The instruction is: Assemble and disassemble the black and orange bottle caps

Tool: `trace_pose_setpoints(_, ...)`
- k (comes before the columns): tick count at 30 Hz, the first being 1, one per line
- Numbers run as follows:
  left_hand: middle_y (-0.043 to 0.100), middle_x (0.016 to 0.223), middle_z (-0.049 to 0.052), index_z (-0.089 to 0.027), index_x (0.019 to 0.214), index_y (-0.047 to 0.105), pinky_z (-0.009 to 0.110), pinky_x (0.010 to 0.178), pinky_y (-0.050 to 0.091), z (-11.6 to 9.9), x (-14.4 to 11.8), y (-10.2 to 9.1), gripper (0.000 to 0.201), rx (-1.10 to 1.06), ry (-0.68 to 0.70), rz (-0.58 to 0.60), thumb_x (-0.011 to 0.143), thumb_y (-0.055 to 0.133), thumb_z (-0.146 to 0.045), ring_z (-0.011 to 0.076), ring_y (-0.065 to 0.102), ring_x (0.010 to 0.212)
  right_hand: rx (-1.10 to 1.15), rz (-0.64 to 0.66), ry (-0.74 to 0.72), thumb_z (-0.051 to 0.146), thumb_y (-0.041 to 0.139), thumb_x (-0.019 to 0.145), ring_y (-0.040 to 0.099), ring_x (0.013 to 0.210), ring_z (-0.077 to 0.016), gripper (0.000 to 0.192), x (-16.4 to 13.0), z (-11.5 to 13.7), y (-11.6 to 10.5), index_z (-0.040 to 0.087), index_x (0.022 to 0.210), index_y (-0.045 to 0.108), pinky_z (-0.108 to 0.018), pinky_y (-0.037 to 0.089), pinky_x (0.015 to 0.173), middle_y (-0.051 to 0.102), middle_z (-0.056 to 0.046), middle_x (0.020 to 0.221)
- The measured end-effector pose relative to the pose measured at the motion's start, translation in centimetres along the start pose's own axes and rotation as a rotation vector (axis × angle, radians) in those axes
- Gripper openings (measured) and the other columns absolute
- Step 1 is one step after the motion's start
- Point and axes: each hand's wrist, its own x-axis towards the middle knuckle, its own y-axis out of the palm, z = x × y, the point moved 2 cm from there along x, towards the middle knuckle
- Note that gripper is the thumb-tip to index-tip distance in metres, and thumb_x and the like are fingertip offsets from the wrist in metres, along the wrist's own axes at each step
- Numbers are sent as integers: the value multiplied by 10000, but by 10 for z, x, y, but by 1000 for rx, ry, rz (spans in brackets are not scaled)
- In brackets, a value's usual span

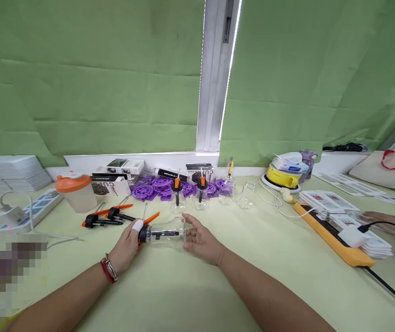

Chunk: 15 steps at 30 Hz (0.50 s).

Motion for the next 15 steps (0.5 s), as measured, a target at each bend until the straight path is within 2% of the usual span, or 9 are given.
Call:
trace_pose_setpoints(4, 489, 620, -18, -178, 884, 605, 261, 547, 358, 0, -3, 0, 377, 3, 17, -14, 841, 376, -475, 145, 440, 571, -20, -26, 66, 504, 669, 757, 552, 816, -139, 752, 1, -3, -1, 313, 1399, 326, -288, 461, 661, 414, -100, 1238)
trace_pose_setpoints(7, 496, 642, -16, -190, 899, 592, 266, 549, 364, 0, -4, 0, 353, 8, 34, -4, 854, 367, -459, 147, 438, 571, -70, -28, 87, 588, 545, 813, 544, 700, -135, 710, 2, -4, -1, 235, 1397, 350, -269, 435, 580, 527, -78, 1002)
trace_pose_setpoints(9, 492, 642, -19, -194, 894, 581, 267, 549, 363, 0, -4, 0, 338, 16, 35, 10, 859, 365, -452, 149, 438, 571, -117, -23, 74, 593, 477, 851, 507, 641, -123, 674, 2, -3, 0, 201, 1390, 376, -272, 421, 577, 542, -53, 875)
trace_pose_setpoints(10, 489, 639, -20, -194, 890, 578, 266, 549, 360, 0, -3, 0, 333, 17, 35, 15, 858, 368, -451, 149, 438, 571, -138, -23, 62, 589, 456, 864, 489, 637, -118, 658, 2, -2, 0, 199, 1389, 384, -279, 424, 590, 545, -58, 888)
trace_pose_setpoints(12, 482, 631, -23, -191, 880, 573, 262, 548, 353, -1, -2, 0, 332, 8, 35, 14, 856, 370, -453, 145, 433, 567, -152, -30, 34, 580, 487, 853, 486, 708, -124, 675, 1, 0, 0, 233, 1415, 344, -294, 443, 636, 519, -98, 1082)
trace_pose_setpoints(15, 466, 615, -27, -186, 868, 567, 260, 547, 346, -1, 0, -1, 339, -3, 19, 3, 857, 360, -454, 143, 423, 559, -104, -30, 6, 496, 668, 764, 485, 942, -164, 869, -1, 2, 1, 325, 1462, 179, -307, 457, 738, 320, -113, 1364)
